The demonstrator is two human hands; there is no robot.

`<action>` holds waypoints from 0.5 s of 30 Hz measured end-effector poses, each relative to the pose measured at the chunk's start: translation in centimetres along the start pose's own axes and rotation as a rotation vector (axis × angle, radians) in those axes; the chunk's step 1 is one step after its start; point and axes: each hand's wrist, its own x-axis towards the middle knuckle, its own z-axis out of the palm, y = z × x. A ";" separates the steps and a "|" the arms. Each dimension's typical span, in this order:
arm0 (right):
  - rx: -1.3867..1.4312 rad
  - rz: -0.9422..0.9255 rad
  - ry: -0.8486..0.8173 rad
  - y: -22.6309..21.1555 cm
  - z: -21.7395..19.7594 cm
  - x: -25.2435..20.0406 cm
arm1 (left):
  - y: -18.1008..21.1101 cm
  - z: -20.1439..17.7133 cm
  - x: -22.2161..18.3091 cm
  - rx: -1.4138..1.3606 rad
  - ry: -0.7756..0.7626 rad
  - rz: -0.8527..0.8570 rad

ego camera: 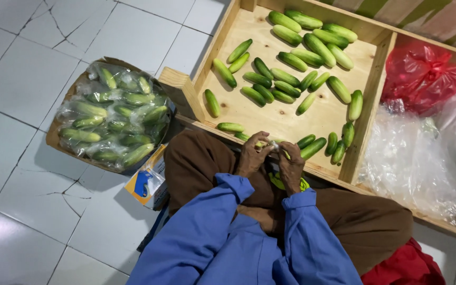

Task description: Bagging individual cucumbers from a wooden tray into small plastic bags and placing them into a box.

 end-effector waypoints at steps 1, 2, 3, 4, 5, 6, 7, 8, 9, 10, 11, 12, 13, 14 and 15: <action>0.001 0.001 -0.007 -0.2 -0.1 0.1 | -0.2 0.0 0.1 0.001 0.006 -0.004; -0.007 0.005 -0.018 -0.4 -0.1 0.1 | -0.3 -0.1 0.1 -0.006 0.015 -0.024; -0.011 0.006 -0.030 -0.7 0.0 0.3 | -0.4 -0.3 0.3 -0.011 0.027 -0.042; -0.006 0.005 -0.038 -0.1 -0.5 -0.3 | -0.9 0.3 -0.1 -0.008 0.036 -0.043; 0.001 0.000 -0.044 0.4 -0.6 -0.2 | -1.4 0.7 0.1 -0.003 0.012 0.055; 0.008 -0.004 -0.050 1.0 -0.6 -0.1 | -1.9 1.0 0.3 0.004 -0.012 0.152; 0.019 -0.012 -0.068 0.7 -0.8 0.1 | -2.8 1.3 0.3 0.013 0.008 0.153; 0.007 -0.047 -0.096 0.4 -1.0 0.3 | -3.7 1.5 0.4 0.075 0.023 0.221; -0.004 -0.082 -0.125 0.2 -1.1 0.5 | -4.6 1.7 0.5 0.140 0.039 0.287; 0.010 -0.091 -0.144 -3.2 -1.2 0.4 | -4.2 1.7 0.2 0.152 0.060 0.286; -0.118 -0.141 -0.210 -6.5 -1.5 0.5 | -3.8 1.7 0.2 0.177 0.058 0.294; -0.245 -0.193 -0.273 -9.8 -1.8 0.6 | -3.4 1.8 0.2 0.203 0.055 0.302; -0.237 -0.202 -0.287 -7.5 -1.5 0.4 | -3.4 2.0 0.0 0.210 0.072 0.300; -0.142 -0.153 -0.180 -5.2 -1.2 0.3 | -3.5 2.1 -0.1 0.257 0.082 0.301; -0.049 -0.103 -0.069 -2.9 -0.8 0.2 | -3.6 2.3 -0.1 0.302 0.087 0.303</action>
